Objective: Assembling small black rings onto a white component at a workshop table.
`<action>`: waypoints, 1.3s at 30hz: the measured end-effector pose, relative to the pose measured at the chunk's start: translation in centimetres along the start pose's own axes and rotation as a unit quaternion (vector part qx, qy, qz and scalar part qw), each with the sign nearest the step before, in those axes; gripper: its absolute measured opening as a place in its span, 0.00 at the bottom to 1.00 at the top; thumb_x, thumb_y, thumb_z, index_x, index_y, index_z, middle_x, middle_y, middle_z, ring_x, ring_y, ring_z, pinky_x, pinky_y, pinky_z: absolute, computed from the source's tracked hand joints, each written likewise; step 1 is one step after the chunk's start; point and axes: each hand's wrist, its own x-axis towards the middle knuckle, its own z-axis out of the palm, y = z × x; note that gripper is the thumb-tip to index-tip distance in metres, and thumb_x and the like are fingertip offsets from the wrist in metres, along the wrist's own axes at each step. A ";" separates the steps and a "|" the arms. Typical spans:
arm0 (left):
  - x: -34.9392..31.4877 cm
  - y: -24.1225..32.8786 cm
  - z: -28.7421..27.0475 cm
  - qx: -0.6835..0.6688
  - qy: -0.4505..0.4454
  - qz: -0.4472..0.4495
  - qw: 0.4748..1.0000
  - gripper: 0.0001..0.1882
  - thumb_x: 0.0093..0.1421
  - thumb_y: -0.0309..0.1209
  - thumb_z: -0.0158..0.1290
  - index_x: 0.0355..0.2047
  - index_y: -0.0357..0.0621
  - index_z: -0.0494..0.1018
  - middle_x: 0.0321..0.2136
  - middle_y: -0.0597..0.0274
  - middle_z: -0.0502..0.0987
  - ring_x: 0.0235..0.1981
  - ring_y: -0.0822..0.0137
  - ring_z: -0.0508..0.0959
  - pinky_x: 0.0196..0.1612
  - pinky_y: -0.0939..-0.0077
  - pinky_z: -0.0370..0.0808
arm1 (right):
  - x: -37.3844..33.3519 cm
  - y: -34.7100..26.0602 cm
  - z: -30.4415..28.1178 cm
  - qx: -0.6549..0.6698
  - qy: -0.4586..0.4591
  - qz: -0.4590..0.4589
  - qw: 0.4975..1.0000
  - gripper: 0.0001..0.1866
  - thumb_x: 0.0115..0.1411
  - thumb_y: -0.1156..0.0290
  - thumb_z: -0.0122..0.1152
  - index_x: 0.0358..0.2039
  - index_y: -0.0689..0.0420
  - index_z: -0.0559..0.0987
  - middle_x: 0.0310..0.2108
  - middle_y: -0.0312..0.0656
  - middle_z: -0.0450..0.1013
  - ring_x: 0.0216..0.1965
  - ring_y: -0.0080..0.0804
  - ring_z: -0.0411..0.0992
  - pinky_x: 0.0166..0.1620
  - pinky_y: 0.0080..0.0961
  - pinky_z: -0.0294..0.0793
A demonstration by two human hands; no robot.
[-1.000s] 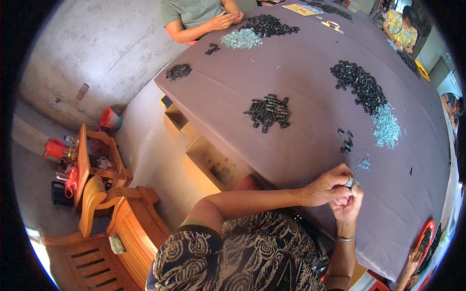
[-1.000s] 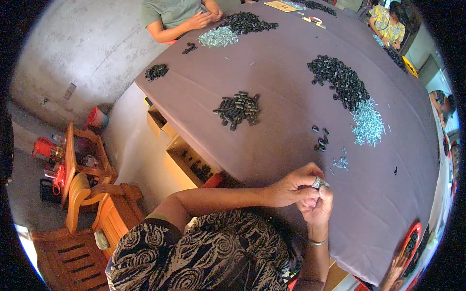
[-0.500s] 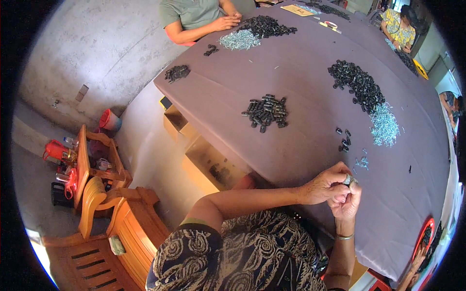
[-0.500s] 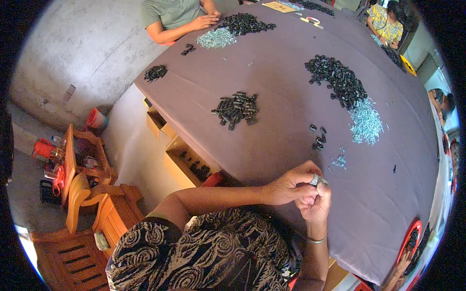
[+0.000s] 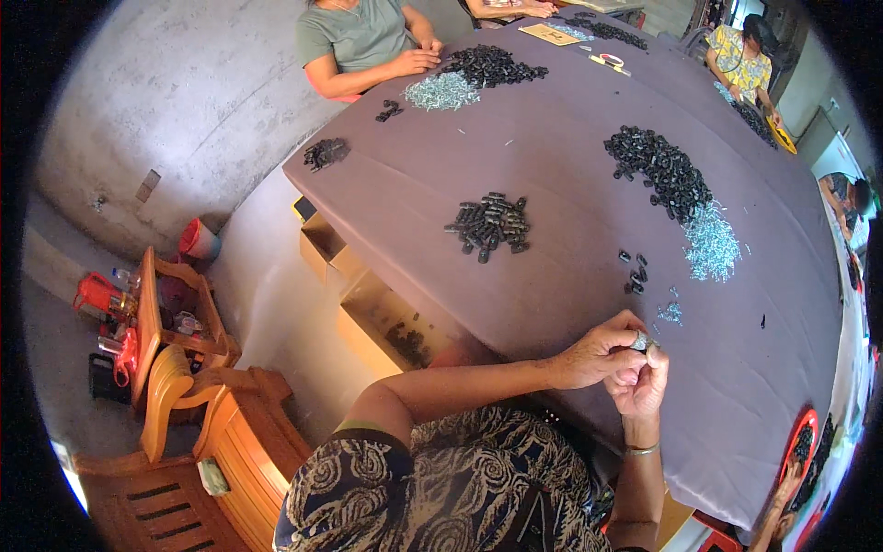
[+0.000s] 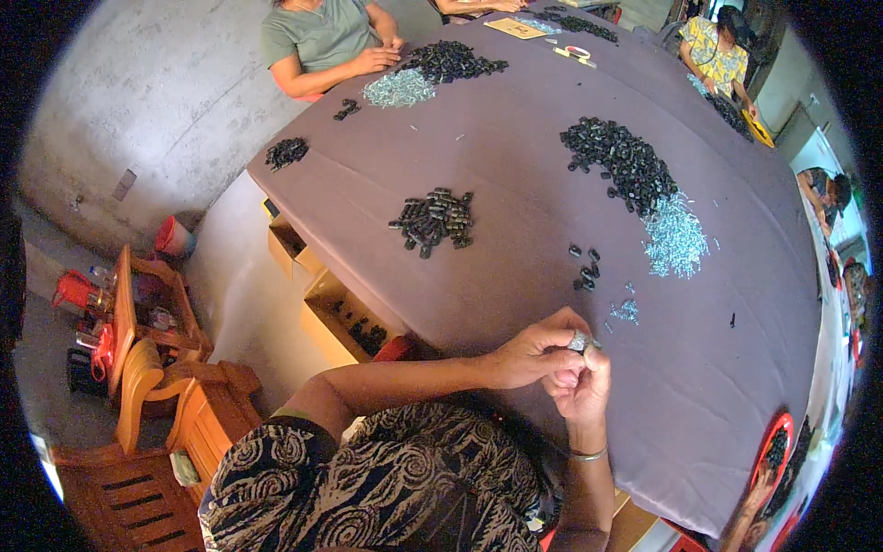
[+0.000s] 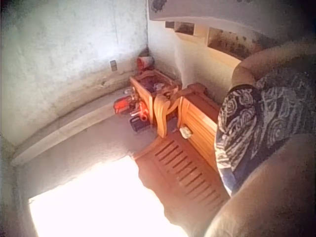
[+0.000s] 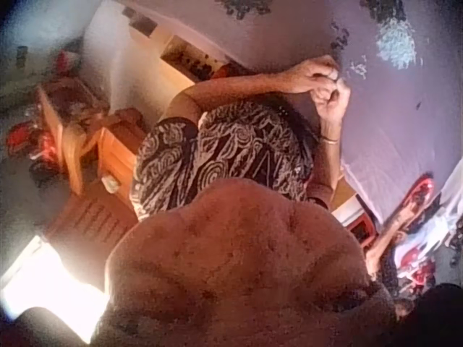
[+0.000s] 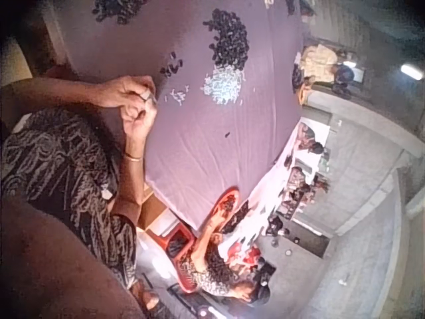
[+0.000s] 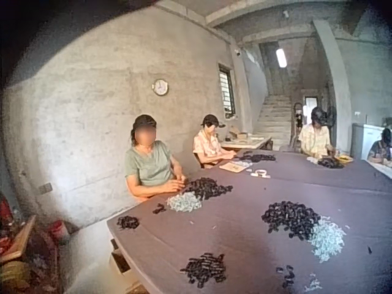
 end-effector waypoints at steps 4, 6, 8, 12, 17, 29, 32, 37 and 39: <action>0.2 0.2 -0.2 -0.012 0.000 -0.020 1.000 0.09 0.61 0.29 0.51 0.38 0.36 0.73 0.40 0.61 0.66 0.44 0.71 0.68 0.47 0.76 0.67 | -0.1 0.0 -0.1 0.016 0.000 0.003 1.000 0.20 0.57 0.48 0.51 0.24 0.52 0.68 0.13 0.26 0.55 0.14 0.15 0.53 0.15 0.13 0.50; 0.3 0.1 0.0 -0.018 0.007 -0.009 1.000 0.08 0.61 0.28 0.51 0.37 0.36 0.73 0.40 0.61 0.67 0.44 0.71 0.68 0.47 0.77 0.67 | 0.1 -0.5 0.3 -0.012 -0.002 0.009 1.000 0.20 0.57 0.48 0.51 0.23 0.52 0.68 0.14 0.27 0.56 0.14 0.14 0.53 0.16 0.13 0.50; 0.1 -0.3 -0.3 -0.024 0.005 -0.009 1.000 0.08 0.61 0.28 0.51 0.37 0.36 0.73 0.40 0.62 0.67 0.44 0.71 0.68 0.47 0.77 0.67 | 0.3 -0.3 0.5 -0.010 0.015 0.015 1.000 0.20 0.58 0.48 0.51 0.23 0.51 0.68 0.14 0.26 0.55 0.14 0.14 0.52 0.16 0.12 0.50; 0.1 -1.0 -0.4 0.001 0.018 -0.038 0.999 0.08 0.61 0.28 0.50 0.38 0.37 0.73 0.39 0.63 0.67 0.44 0.71 0.68 0.47 0.77 0.66 | 0.7 -0.4 -0.4 -0.036 0.013 0.039 0.999 0.21 0.59 0.45 0.50 0.24 0.50 0.67 0.14 0.26 0.55 0.14 0.13 0.51 0.16 0.12 0.46; 0.2 -2.5 -0.9 0.011 0.054 -0.032 0.998 0.09 0.62 0.28 0.49 0.40 0.36 0.71 0.39 0.62 0.66 0.42 0.71 0.69 0.45 0.78 0.68 | 0.8 -0.5 1.3 -0.118 0.130 0.060 0.983 0.26 0.59 0.39 0.48 0.19 0.48 0.65 0.12 0.27 0.54 0.12 0.14 0.50 0.14 0.13 0.44; 0.1 -3.0 -1.7 0.120 0.064 0.002 0.991 0.07 0.62 0.27 0.48 0.38 0.36 0.71 0.33 0.62 0.66 0.35 0.71 0.70 0.39 0.78 0.69 | 0.5 -1.4 1.6 -0.216 0.147 0.053 0.964 0.28 0.63 0.43 0.47 0.15 0.52 0.64 0.09 0.29 0.56 0.07 0.14 0.51 0.09 0.13 0.50; 0.2 -2.8 -1.9 0.139 0.069 -0.017 0.988 0.07 0.62 0.27 0.48 0.37 0.37 0.71 0.30 0.63 0.66 0.32 0.72 0.70 0.36 0.78 0.69 | 0.6 -1.4 1.5 -0.203 0.135 0.018 0.970 0.28 0.64 0.47 0.47 0.13 0.51 0.62 0.08 0.28 0.55 0.06 0.14 0.50 0.08 0.13 0.48; 0.2 -3.0 -1.9 0.084 0.078 -0.082 0.990 0.06 0.62 0.27 0.48 0.36 0.37 0.72 0.28 0.63 0.66 0.31 0.72 0.69 0.34 0.76 0.69 | 0.9 -1.2 0.8 -0.168 0.125 -0.022 0.977 0.26 0.65 0.52 0.49 0.13 0.51 0.62 0.08 0.28 0.54 0.07 0.14 0.50 0.08 0.14 0.45; 0.1 -3.3 -2.0 0.160 0.055 -0.009 0.986 0.06 0.62 0.27 0.49 0.36 0.37 0.72 0.28 0.62 0.67 0.30 0.71 0.70 0.34 0.76 0.69 | 1.1 -1.1 0.6 -0.182 0.144 -0.023 0.972 0.24 0.64 0.54 0.52 0.14 0.51 0.63 0.09 0.27 0.53 0.08 0.13 0.49 0.09 0.13 0.43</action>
